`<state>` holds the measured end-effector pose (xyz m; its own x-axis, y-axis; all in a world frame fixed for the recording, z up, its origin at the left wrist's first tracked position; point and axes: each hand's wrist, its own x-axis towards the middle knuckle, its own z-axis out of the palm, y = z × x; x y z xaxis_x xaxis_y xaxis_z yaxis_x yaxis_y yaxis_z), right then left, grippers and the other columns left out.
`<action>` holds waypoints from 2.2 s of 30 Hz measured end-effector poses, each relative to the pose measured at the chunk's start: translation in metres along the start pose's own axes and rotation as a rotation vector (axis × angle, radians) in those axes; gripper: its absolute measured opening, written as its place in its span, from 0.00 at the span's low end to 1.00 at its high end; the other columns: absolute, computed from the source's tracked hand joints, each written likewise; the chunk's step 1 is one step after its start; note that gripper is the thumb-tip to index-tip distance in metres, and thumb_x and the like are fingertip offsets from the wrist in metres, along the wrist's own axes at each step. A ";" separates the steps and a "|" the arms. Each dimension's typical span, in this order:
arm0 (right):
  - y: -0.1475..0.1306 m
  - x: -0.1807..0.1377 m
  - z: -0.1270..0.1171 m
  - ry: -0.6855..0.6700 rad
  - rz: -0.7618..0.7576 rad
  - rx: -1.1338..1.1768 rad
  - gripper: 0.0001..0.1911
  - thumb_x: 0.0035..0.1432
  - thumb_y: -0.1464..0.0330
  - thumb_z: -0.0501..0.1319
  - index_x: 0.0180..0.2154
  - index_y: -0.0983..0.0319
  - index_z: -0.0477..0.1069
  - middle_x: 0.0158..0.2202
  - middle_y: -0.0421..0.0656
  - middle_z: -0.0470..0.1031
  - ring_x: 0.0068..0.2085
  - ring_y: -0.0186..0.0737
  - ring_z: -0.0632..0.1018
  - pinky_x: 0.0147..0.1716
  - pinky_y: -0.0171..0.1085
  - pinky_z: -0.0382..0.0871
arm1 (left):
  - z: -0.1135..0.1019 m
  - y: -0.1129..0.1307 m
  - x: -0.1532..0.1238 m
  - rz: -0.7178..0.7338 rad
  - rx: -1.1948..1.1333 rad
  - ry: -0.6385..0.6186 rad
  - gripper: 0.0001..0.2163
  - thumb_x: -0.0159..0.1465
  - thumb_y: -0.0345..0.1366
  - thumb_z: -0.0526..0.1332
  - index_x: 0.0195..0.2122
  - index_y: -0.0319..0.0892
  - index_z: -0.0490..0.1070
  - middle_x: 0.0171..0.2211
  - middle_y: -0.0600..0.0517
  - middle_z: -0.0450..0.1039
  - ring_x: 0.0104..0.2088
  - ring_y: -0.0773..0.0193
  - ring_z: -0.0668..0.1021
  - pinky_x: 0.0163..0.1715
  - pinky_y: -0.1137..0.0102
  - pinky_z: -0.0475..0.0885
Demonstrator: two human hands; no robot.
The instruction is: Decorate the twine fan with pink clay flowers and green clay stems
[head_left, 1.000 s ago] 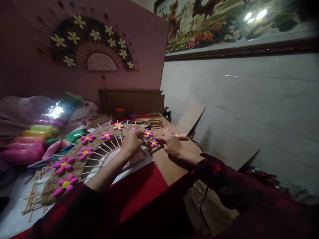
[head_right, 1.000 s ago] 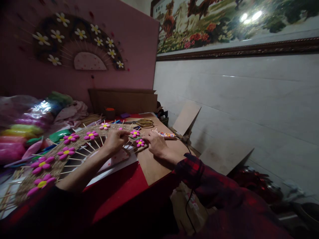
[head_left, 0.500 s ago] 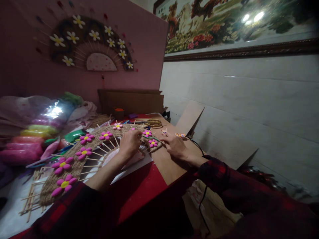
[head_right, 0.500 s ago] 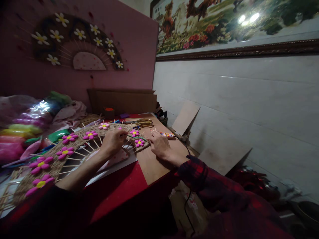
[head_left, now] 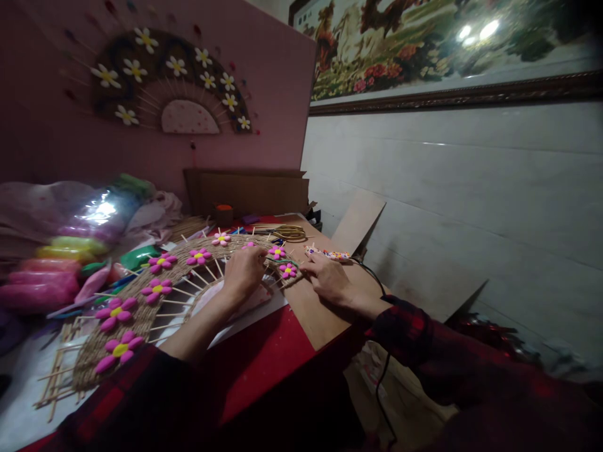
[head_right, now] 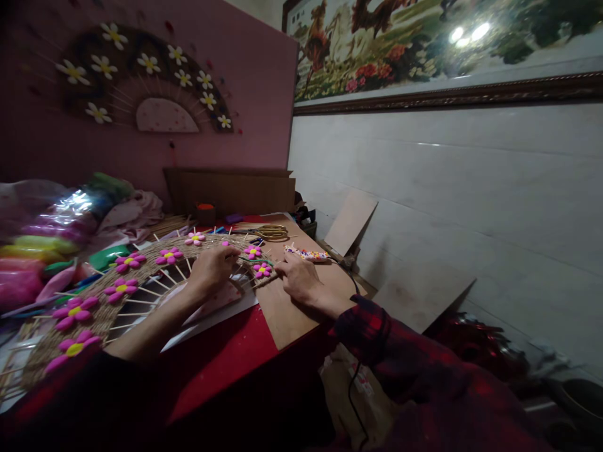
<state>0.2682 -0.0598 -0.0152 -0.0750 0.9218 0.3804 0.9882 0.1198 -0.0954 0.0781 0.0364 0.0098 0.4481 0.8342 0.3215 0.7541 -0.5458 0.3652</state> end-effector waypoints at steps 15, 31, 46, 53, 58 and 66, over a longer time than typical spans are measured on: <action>-0.003 0.010 0.002 0.034 -0.053 -0.027 0.16 0.58 0.74 0.55 0.43 0.55 0.75 0.37 0.44 0.69 0.39 0.40 0.69 0.36 0.36 0.59 | 0.004 -0.003 -0.001 0.046 0.038 0.028 0.13 0.62 0.36 0.54 0.43 0.46 0.76 0.40 0.46 0.78 0.41 0.53 0.77 0.34 0.66 0.67; -0.011 0.020 -0.007 0.015 -0.047 0.036 0.17 0.57 0.73 0.56 0.47 0.55 0.73 0.39 0.44 0.70 0.40 0.40 0.68 0.37 0.36 0.60 | 0.003 -0.002 -0.002 0.037 0.051 0.017 0.14 0.62 0.35 0.52 0.43 0.46 0.76 0.41 0.46 0.78 0.41 0.55 0.77 0.34 0.67 0.66; -0.012 0.025 0.003 0.000 -0.059 0.046 0.19 0.57 0.75 0.55 0.48 0.53 0.72 0.40 0.44 0.69 0.41 0.40 0.67 0.40 0.37 0.60 | 0.002 0.000 -0.003 0.033 0.071 0.011 0.13 0.63 0.37 0.53 0.41 0.47 0.76 0.39 0.46 0.78 0.39 0.54 0.77 0.32 0.67 0.66; -0.016 0.025 0.004 0.009 -0.050 0.049 0.19 0.56 0.76 0.55 0.47 0.54 0.73 0.39 0.44 0.69 0.40 0.40 0.67 0.38 0.37 0.59 | 0.002 0.000 -0.004 0.033 0.073 0.013 0.13 0.62 0.37 0.53 0.42 0.47 0.76 0.39 0.46 0.78 0.40 0.54 0.77 0.32 0.67 0.66; -0.019 0.026 0.002 -0.022 -0.050 0.040 0.17 0.57 0.74 0.56 0.45 0.54 0.75 0.39 0.44 0.70 0.39 0.40 0.67 0.38 0.37 0.59 | 0.003 0.000 -0.004 0.040 0.098 0.017 0.13 0.62 0.37 0.53 0.41 0.47 0.76 0.38 0.47 0.78 0.39 0.53 0.78 0.31 0.67 0.65; -0.020 0.025 0.004 0.041 -0.094 0.049 0.19 0.55 0.73 0.58 0.47 0.52 0.73 0.41 0.44 0.69 0.42 0.41 0.67 0.39 0.38 0.60 | 0.002 0.001 -0.004 0.039 0.123 0.002 0.13 0.62 0.36 0.53 0.41 0.47 0.76 0.38 0.48 0.78 0.39 0.55 0.77 0.32 0.68 0.65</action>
<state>0.2463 -0.0373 -0.0072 -0.1610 0.8897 0.4272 0.9693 0.2241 -0.1015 0.0780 0.0323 0.0073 0.4769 0.8125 0.3353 0.7895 -0.5636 0.2428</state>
